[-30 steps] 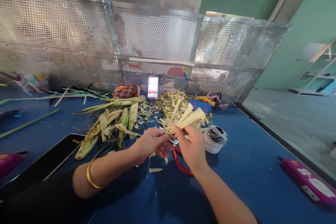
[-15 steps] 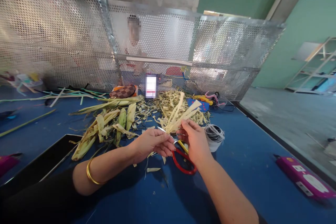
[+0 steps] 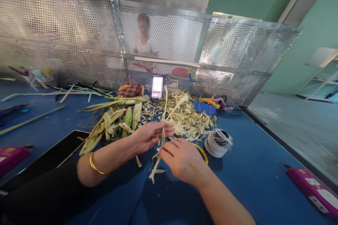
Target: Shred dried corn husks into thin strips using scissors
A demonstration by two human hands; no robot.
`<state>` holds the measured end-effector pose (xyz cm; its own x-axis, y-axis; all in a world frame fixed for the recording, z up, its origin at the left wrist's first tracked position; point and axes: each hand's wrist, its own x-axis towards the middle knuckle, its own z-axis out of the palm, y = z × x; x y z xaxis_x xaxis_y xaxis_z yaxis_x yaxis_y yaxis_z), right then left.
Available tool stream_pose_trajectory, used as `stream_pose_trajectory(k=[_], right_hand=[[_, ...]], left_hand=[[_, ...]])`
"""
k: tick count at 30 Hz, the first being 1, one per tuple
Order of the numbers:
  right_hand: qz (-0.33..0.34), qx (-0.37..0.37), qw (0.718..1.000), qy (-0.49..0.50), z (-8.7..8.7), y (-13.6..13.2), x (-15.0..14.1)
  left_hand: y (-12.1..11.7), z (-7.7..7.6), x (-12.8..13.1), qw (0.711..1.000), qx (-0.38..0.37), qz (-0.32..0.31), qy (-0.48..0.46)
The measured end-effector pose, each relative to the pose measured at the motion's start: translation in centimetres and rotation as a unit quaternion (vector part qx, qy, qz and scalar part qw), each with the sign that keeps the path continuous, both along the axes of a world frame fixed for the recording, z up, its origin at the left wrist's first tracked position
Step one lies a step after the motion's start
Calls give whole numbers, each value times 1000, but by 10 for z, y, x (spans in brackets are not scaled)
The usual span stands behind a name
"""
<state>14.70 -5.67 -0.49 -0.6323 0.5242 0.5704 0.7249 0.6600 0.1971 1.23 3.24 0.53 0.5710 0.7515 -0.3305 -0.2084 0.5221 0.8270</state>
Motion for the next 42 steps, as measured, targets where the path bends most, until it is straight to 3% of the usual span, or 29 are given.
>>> stream_pose_trajectory(k=[2, 4, 7, 10, 14, 16, 19, 21, 25, 27, 31, 38, 40, 42], right_hand=[[2, -35, 999, -3, 0, 2, -2], [-8, -40, 995, 88, 0, 3, 0], [-100, -1, 963, 250, 0, 5, 9], [-191, -5, 944, 269, 0, 8, 17], [-214, -76, 948, 221, 0, 12, 20], [-223, -129, 934, 248, 0, 14, 21], [-222, -271, 877, 328, -1, 17, 24], [-220, -321, 839, 380, 0, 17, 26], [-260, -181, 837, 446, 4, 14, 24], [-237, -174, 828, 476, 6, 12, 20], [-173, -260, 785, 535, 7, 11, 12], [-139, -289, 661, 678, -1, 18, 8], [-140, -291, 655, 683, -4, 19, 7], [-137, -280, 680, 664, -6, 20, 5]], left_hand=[[0, 0, 0, 1000, -1, 11, 0], [-3, -2, 1, 999, 47, 15, 6], [-9, -4, 2, 988, 148, -26, 33], [-15, -2, 3, 975, 199, -76, 68], [-15, 1, 2, 979, 186, -54, 68], [-12, 0, 1, 986, 157, -27, 45], [-9, -3, 1, 994, 103, -29, -17], [-9, -6, 2, 994, 90, -43, -42], [-12, -8, 4, 987, 147, -68, 10], [-16, -7, 5, 979, 172, -94, 50], [-20, -5, 5, 971, 182, -133, 75], [-15, -10, 7, 985, 132, -105, 45], [-16, -12, 8, 986, 123, -86, 68], [-17, -12, 9, 986, 119, -76, 89]])
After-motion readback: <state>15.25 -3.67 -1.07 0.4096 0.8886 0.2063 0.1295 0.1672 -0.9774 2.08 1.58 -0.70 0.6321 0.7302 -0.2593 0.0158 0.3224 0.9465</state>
